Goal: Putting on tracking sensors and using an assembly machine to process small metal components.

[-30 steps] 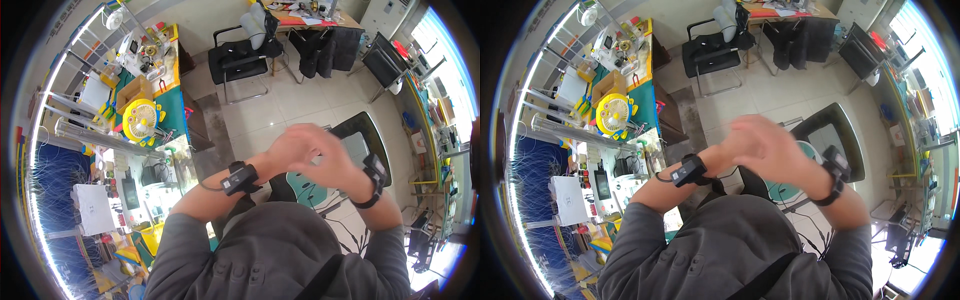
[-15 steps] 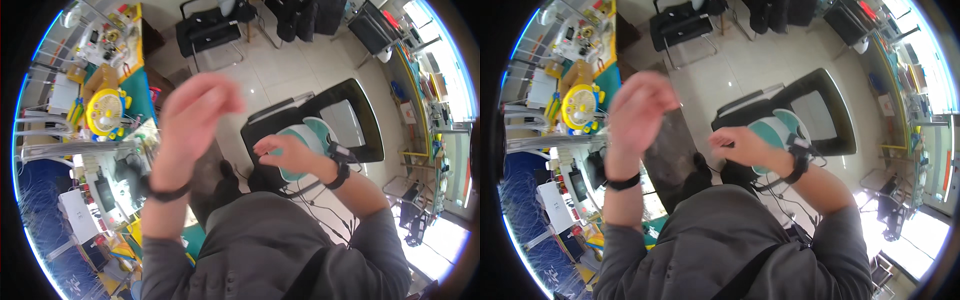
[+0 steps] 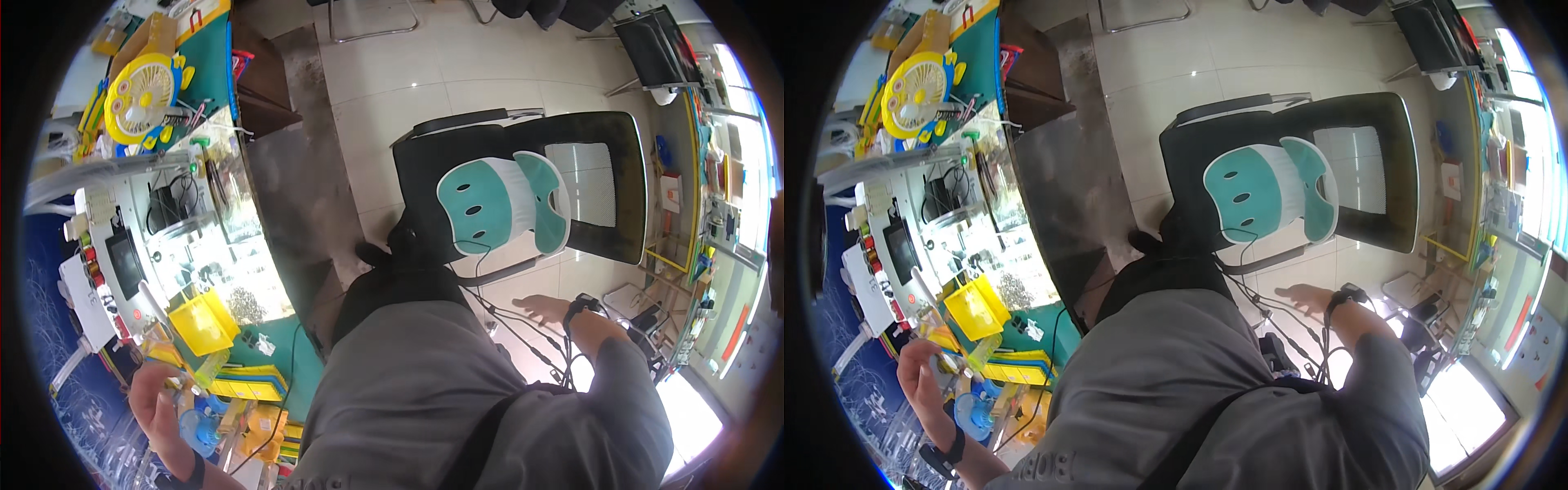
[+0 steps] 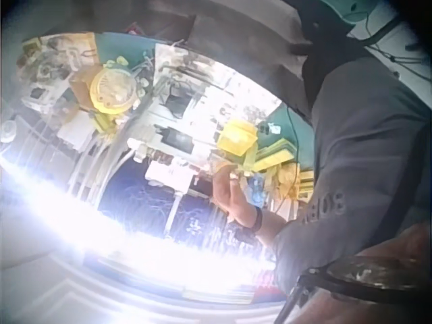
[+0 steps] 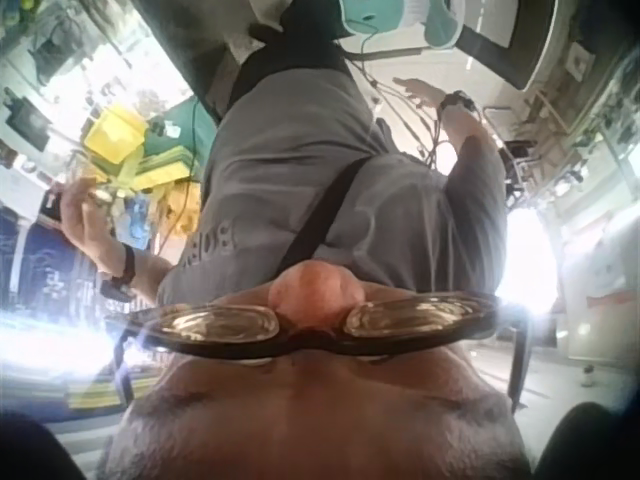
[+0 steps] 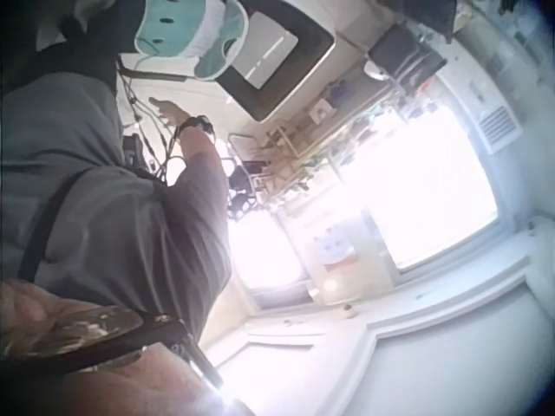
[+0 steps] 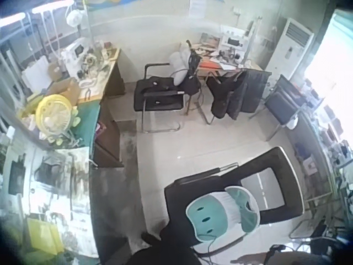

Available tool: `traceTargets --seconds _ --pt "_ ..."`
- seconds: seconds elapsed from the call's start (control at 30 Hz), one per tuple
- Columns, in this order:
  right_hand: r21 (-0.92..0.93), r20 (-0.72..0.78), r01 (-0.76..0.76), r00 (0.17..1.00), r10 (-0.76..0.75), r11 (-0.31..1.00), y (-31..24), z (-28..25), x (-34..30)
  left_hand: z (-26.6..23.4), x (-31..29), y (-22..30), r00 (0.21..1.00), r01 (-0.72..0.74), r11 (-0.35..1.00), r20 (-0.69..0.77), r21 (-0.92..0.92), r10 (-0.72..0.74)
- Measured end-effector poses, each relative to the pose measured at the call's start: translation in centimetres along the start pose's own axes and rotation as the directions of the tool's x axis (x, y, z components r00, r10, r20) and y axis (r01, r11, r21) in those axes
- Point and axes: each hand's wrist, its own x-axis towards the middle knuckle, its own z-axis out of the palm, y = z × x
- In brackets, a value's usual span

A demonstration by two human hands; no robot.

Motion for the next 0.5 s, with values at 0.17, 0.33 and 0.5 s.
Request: traceTargets --seconds 0.17,0.33,0.5 --pt "0.122 0.381 -0.047 0.925 -0.003 0.991 -3.8 3.4 -1.3 -0.4 -5.0 -4.8 0.968 0.245 0.966 -0.032 -0.080 -0.248" --pt "-0.220 -0.206 0.296 0.917 -0.341 0.930 -4.6 -4.8 1.3 0.0 -8.8 -7.7 0.967 0.253 0.967 -0.011 -0.005 -0.253" --pt "-0.874 -0.341 0.243 0.310 -0.888 0.421 -11.0 -21.2 -8.2 -0.7 -10.8 -9.6 0.975 0.210 0.972 -0.058 -0.104 -0.217"
